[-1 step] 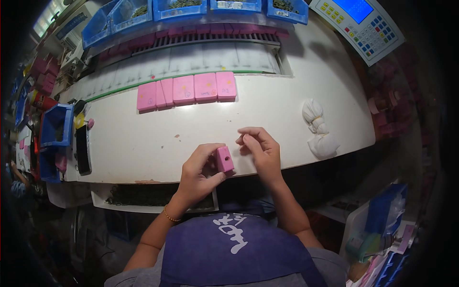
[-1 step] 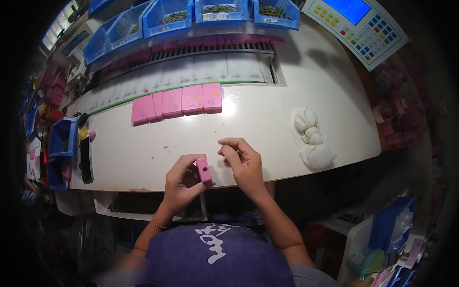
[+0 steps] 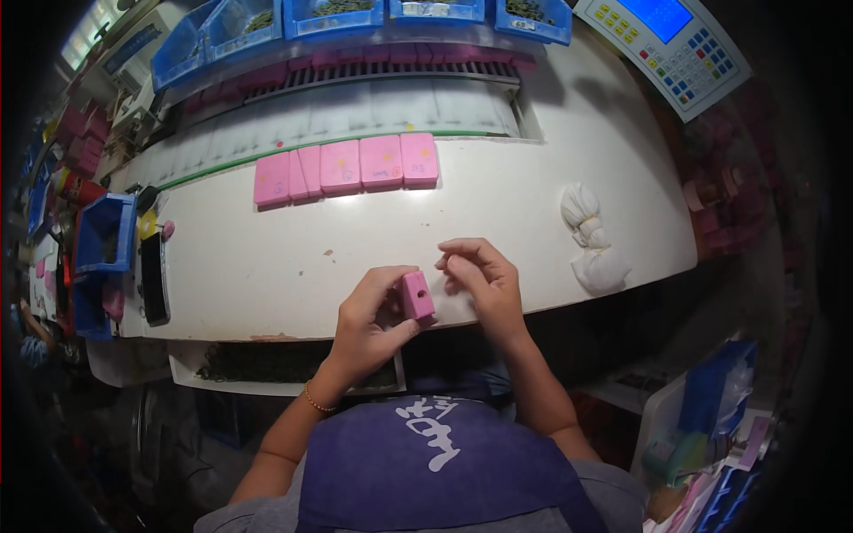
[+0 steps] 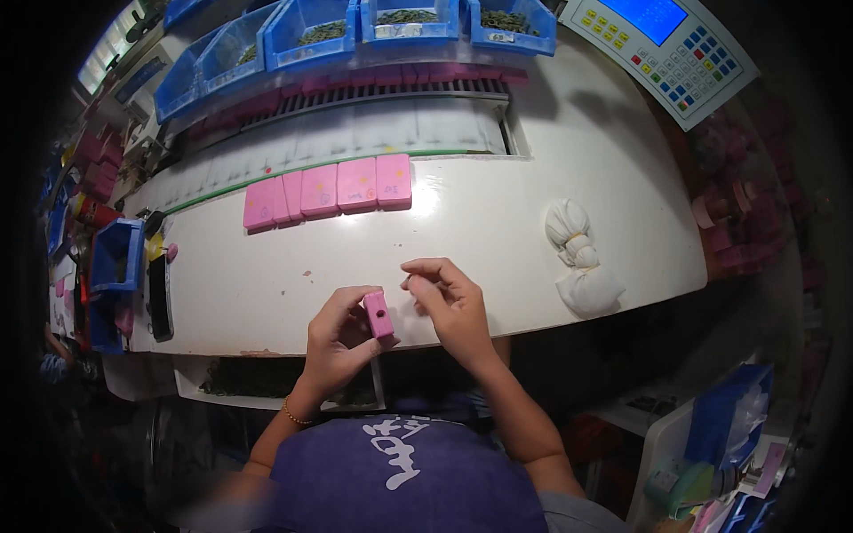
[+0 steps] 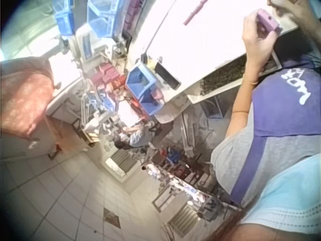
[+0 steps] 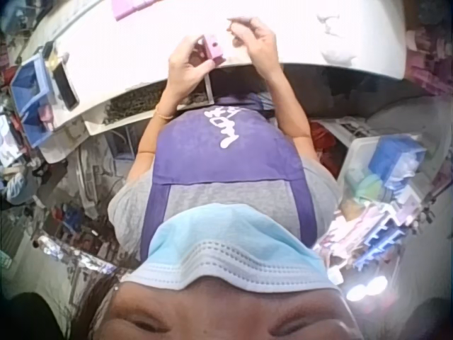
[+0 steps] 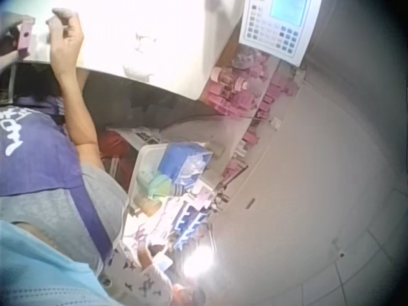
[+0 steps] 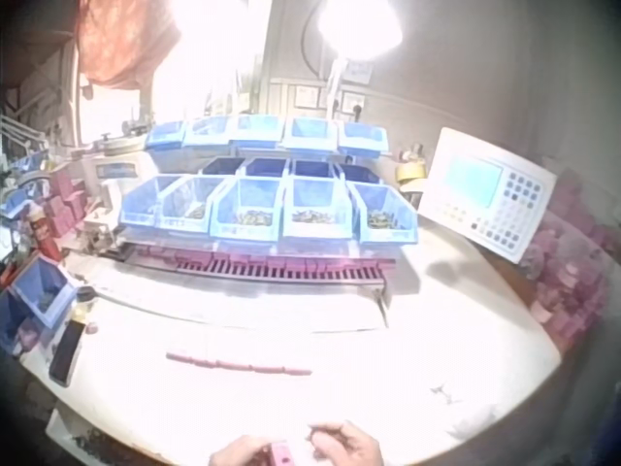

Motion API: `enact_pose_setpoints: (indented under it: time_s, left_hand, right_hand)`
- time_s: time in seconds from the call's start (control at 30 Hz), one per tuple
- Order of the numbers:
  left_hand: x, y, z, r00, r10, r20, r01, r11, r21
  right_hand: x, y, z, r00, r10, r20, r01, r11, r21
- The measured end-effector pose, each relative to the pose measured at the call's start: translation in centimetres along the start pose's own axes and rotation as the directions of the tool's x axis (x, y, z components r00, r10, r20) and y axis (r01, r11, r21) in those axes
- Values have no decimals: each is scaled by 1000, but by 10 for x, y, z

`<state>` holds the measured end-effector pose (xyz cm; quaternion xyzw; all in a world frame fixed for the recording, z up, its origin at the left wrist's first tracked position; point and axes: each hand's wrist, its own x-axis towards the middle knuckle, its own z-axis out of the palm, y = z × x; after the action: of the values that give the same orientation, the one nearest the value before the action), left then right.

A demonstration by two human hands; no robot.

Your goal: The person is assembling small decorative sprigs into pink silicone molds, using a small tool for precision and a white cloth puff for cleaning.

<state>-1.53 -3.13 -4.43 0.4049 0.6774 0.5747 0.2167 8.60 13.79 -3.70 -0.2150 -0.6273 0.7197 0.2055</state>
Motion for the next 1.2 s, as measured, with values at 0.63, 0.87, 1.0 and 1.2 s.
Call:
enact_pose_setpoints:
  time_s: [0.63,0.87,1.0,1.2]
  left_hand:
    - [-2,-4,1,998,62,-26,-62,998,9]
    - [-1,-1,-3,998,67,15,-69,991,116]
    - [-1,-3,0,999,42,-7,-41,995,92]
    - [2,5,1,999,41,-29,-37,990,133]
  right_hand:
    - [2,6,33,983,101,151,-135,962,236]
    - [17,3,19,999,-25,-28,20,987,-160]
    - [15,9,-1,917,-386,-103,291,822,-489]
    - [-30,-20,3,939,-257,229,323,888,-327]
